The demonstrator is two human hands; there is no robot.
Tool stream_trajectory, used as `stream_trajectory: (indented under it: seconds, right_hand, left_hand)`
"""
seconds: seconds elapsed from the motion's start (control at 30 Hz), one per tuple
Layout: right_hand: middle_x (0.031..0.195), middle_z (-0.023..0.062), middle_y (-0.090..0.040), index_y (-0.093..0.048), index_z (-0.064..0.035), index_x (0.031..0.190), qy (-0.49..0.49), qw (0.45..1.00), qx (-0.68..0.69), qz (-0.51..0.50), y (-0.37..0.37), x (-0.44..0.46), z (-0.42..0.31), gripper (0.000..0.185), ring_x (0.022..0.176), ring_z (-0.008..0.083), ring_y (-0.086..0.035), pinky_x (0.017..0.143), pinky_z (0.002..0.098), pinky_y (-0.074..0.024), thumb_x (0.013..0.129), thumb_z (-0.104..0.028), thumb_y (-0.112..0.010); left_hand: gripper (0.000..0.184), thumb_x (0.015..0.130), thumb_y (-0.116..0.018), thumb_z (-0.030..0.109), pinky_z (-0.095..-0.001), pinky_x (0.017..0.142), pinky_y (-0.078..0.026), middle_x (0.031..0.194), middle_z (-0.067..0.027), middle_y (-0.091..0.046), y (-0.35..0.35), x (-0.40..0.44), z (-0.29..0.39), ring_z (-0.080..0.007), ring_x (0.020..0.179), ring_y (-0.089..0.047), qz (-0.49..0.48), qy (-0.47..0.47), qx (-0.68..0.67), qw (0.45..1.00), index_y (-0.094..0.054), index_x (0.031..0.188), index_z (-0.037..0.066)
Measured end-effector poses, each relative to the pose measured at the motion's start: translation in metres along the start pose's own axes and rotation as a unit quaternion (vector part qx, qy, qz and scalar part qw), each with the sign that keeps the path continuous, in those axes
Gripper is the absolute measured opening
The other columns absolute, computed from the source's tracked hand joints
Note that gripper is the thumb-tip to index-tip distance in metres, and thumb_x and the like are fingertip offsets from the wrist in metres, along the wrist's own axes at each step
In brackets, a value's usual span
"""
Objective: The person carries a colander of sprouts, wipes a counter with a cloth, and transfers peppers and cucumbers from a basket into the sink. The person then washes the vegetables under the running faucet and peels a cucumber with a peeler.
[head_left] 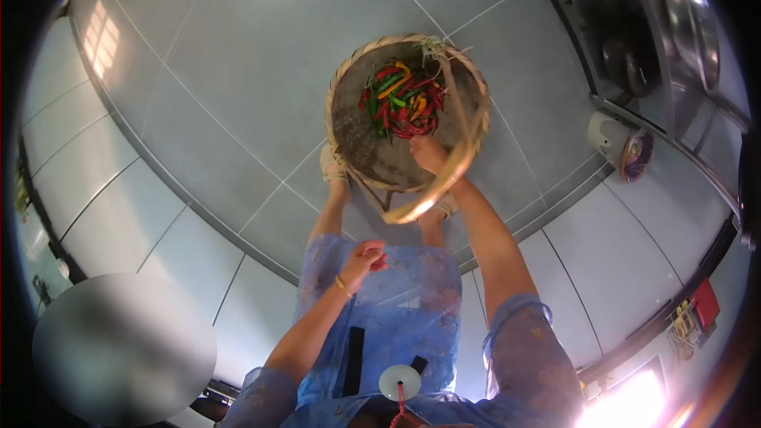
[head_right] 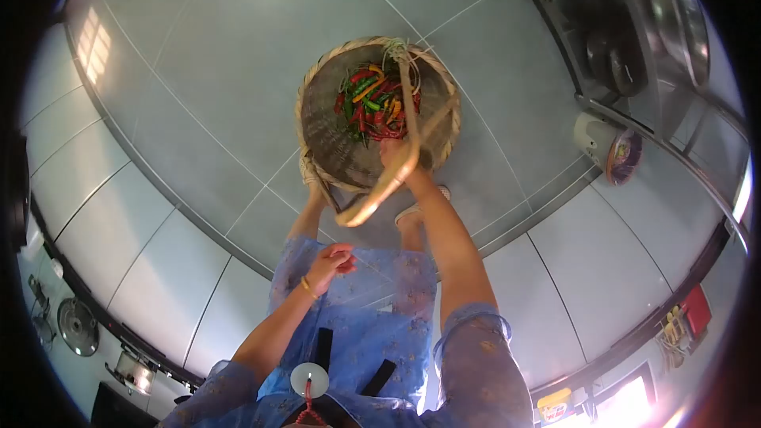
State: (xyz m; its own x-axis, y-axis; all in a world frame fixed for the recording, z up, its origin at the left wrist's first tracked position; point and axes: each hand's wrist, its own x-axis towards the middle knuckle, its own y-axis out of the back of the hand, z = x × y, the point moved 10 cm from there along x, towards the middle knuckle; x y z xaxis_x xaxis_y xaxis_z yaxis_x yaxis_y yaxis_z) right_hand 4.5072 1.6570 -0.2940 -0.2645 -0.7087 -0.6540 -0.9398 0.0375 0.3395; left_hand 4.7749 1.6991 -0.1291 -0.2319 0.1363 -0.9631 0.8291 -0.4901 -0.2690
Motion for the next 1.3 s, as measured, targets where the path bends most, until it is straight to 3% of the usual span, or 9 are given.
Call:
stream_trajectory:
  seconds: [0.2, 0.5, 0.6, 0.73, 0.83, 0.93, 1.03, 1.13, 1.3]
  right_hand:
    - [0.097, 0.0229, -0.062, -0.063, 0.0026, 0.094, -0.238, 0.947, -0.201, -0.073, -0.032, 0.059, 0.069, 0.027, 0.094, 0.0362, -0.060, 0.082, 0.0420, -0.0475, 0.075, -0.016, -0.056]
    - [0.134, 0.0150, -0.042, -0.058, -0.0051, 0.113, -0.246, 0.890, -0.363, -0.128, -0.054, 0.077, 0.120, 0.036, 0.108, 0.0293, -0.054, 0.082, 0.0456, -0.0456, 0.078, -0.015, -0.055]
    - [0.119, 0.0156, -0.054, -0.060, -0.0092, 0.111, -0.190, 0.883, -0.420, -0.085, -0.050, 0.070, 0.097, 0.034, 0.103, 0.0290, -0.057, 0.082, 0.0431, -0.0464, 0.078, -0.014, -0.055]
    - [0.101, 0.0154, -0.062, -0.062, -0.0106, 0.103, -0.180, 0.907, -0.348, -0.151, -0.059, 0.067, 0.097, 0.026, 0.095, 0.0292, -0.060, 0.080, 0.0401, -0.0471, 0.079, -0.013, -0.053]
    - [0.085, 0.0138, -0.064, -0.060, -0.0078, 0.093, -0.132, 0.961, -0.237, -0.047, -0.026, 0.051, 0.057, 0.017, 0.083, 0.0246, -0.062, 0.074, 0.0347, -0.0470, 0.076, -0.008, -0.058]
    - [0.082, 0.0086, -0.060, -0.056, -0.0065, 0.088, -0.147, 0.980, 0.009, -0.135, -0.023, -0.003, 0.028, 0.019, 0.077, 0.0169, -0.057, 0.069, 0.0308, -0.0447, 0.071, -0.001, -0.064]
    - [0.078, 0.0011, -0.051, -0.054, -0.0048, 0.085, 0.010, 0.976, 0.195, -0.099, 0.002, -0.058, -0.016, 0.021, 0.077, 0.0115, -0.050, 0.068, 0.0279, -0.0425, 0.070, 0.001, -0.068]
    - [0.083, 0.0125, -0.065, -0.056, -0.0021, 0.091, -0.096, 0.989, 0.104, -0.052, 0.064, -0.121, -0.086, 0.024, 0.080, 0.0194, -0.063, 0.069, 0.0335, -0.0477, 0.070, -0.005, -0.068]
    - [0.085, 0.0144, -0.063, -0.054, -0.0033, 0.092, -0.092, 0.996, -0.007, -0.018, 0.099, -0.195, -0.116, 0.026, 0.081, 0.0302, -0.062, 0.070, 0.0374, -0.0476, 0.071, -0.010, -0.068]
  left_hand:
    - [0.024, 0.088, -0.056, 0.015, -0.0271, 0.068, -0.050, 0.089, -0.0082, -0.063, 0.104, 0.017, -0.026, -0.0170, 0.074, -0.063, 0.065, 0.069, -0.064, 0.994, -0.056, 0.109, 0.004]
    - [0.027, 0.088, -0.053, 0.015, -0.0254, 0.069, -0.049, 0.088, -0.0078, -0.063, 0.107, 0.016, 0.002, -0.0144, 0.074, -0.062, 0.016, 0.031, -0.086, 0.996, -0.053, 0.111, 0.001]
    - [0.028, 0.088, -0.054, 0.014, -0.0257, 0.069, -0.049, 0.090, -0.0081, -0.062, 0.096, 0.013, -0.004, -0.0149, 0.074, -0.062, 0.001, 0.041, -0.061, 0.997, -0.052, 0.112, 0.001]
    - [0.027, 0.088, -0.055, 0.016, -0.0262, 0.070, -0.050, 0.091, -0.0089, -0.063, 0.074, 0.006, 0.003, -0.0153, 0.077, -0.062, 0.001, 0.021, -0.045, 0.999, -0.053, 0.112, 0.003]
    - [0.028, 0.088, -0.054, 0.014, -0.0264, 0.069, -0.050, 0.089, -0.0083, -0.062, 0.047, 0.004, 0.014, -0.0148, 0.074, -0.061, -0.007, -0.002, -0.026, 1.000, -0.053, 0.113, 0.001]
    - [0.027, 0.089, -0.054, 0.015, -0.0259, 0.070, -0.049, 0.089, -0.0075, -0.061, 0.008, 0.004, 0.014, -0.0143, 0.072, -0.060, -0.045, -0.007, -0.026, 0.999, -0.053, 0.113, 0.001]
    - [0.029, 0.090, -0.054, 0.019, -0.0255, 0.067, -0.049, 0.091, -0.0063, -0.060, -0.040, 0.009, 0.037, -0.0132, 0.073, -0.060, -0.076, -0.066, 0.002, 0.995, -0.052, 0.114, 0.001]
    - [0.047, 0.087, -0.059, 0.024, -0.0230, 0.057, -0.047, 0.091, -0.0059, -0.057, -0.081, 0.019, 0.068, -0.0112, 0.068, -0.058, -0.048, -0.104, -0.006, 0.993, -0.041, 0.123, 0.000]
    - [0.063, 0.079, -0.070, 0.018, -0.0189, 0.051, -0.046, 0.092, -0.0065, -0.055, -0.135, 0.012, 0.138, -0.0078, 0.070, -0.055, 0.025, -0.280, 0.092, 0.955, -0.033, 0.127, -0.001]
